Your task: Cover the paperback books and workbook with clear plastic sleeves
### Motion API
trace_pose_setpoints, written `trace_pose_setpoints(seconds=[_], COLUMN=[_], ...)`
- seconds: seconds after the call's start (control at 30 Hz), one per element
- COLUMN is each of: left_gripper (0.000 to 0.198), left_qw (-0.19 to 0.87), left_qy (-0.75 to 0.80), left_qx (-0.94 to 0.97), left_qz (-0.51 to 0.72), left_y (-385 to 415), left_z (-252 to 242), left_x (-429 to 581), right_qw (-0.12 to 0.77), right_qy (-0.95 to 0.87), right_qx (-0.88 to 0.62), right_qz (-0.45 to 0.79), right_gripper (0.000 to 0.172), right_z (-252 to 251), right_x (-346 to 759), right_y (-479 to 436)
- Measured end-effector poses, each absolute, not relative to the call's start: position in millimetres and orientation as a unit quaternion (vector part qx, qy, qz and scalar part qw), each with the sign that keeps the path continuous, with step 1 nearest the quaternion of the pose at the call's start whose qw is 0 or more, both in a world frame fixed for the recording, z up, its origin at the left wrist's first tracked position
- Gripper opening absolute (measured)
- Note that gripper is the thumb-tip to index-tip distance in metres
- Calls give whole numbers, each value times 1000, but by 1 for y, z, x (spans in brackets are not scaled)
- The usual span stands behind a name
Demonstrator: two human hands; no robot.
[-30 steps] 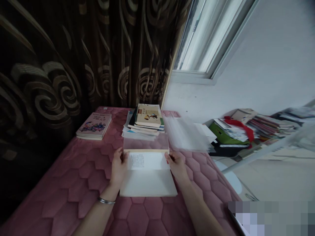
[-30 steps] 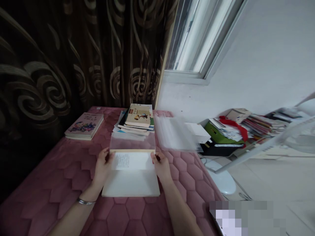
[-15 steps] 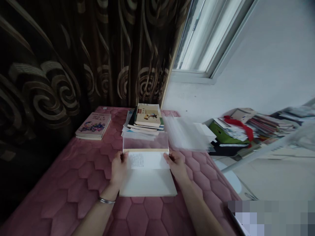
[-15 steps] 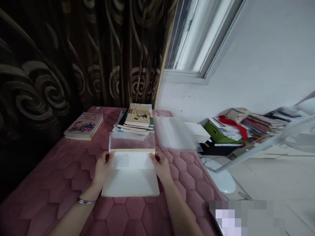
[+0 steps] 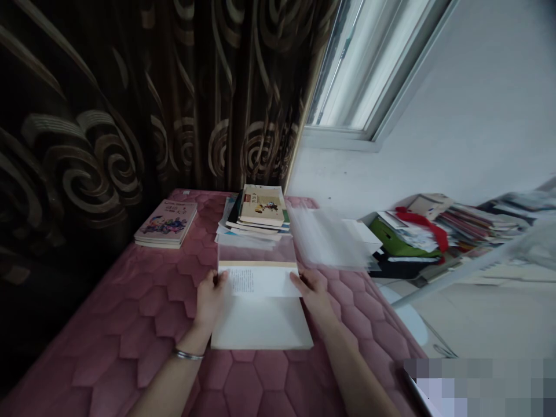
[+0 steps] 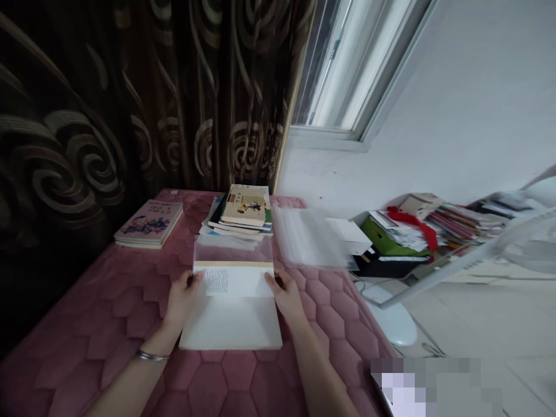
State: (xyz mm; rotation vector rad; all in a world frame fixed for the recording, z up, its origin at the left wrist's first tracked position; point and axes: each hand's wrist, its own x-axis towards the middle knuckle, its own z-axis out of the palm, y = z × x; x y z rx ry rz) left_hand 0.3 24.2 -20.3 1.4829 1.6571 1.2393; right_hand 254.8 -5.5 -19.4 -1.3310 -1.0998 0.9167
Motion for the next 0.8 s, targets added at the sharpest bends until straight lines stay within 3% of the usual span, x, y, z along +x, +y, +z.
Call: trace_pose_setpoints(seconds=[0.23, 0.37, 0.6, 0.8], left_gripper=[32, 23, 22, 21], left_qw=[321, 368, 329, 318], left_qy=[611, 580, 610, 621], left_qx=[546, 531, 532, 535], left_qz=[475, 496, 487, 477], left_y=[23, 23, 25, 25], left_z=[-19, -20, -23, -21], left_x=[1, 0, 1, 2], right_qw=[553, 557, 549, 533], right_qy=[-479, -474, -472, -484], right_qx=[-599, -609, -589, -599], right_qz=[325, 307, 359, 351], right_gripper=[43, 47, 37, 40], right_z=[-28, -30, -19, -25], right_x=[253, 251, 256, 258], right_y=[3, 7, -1, 2])
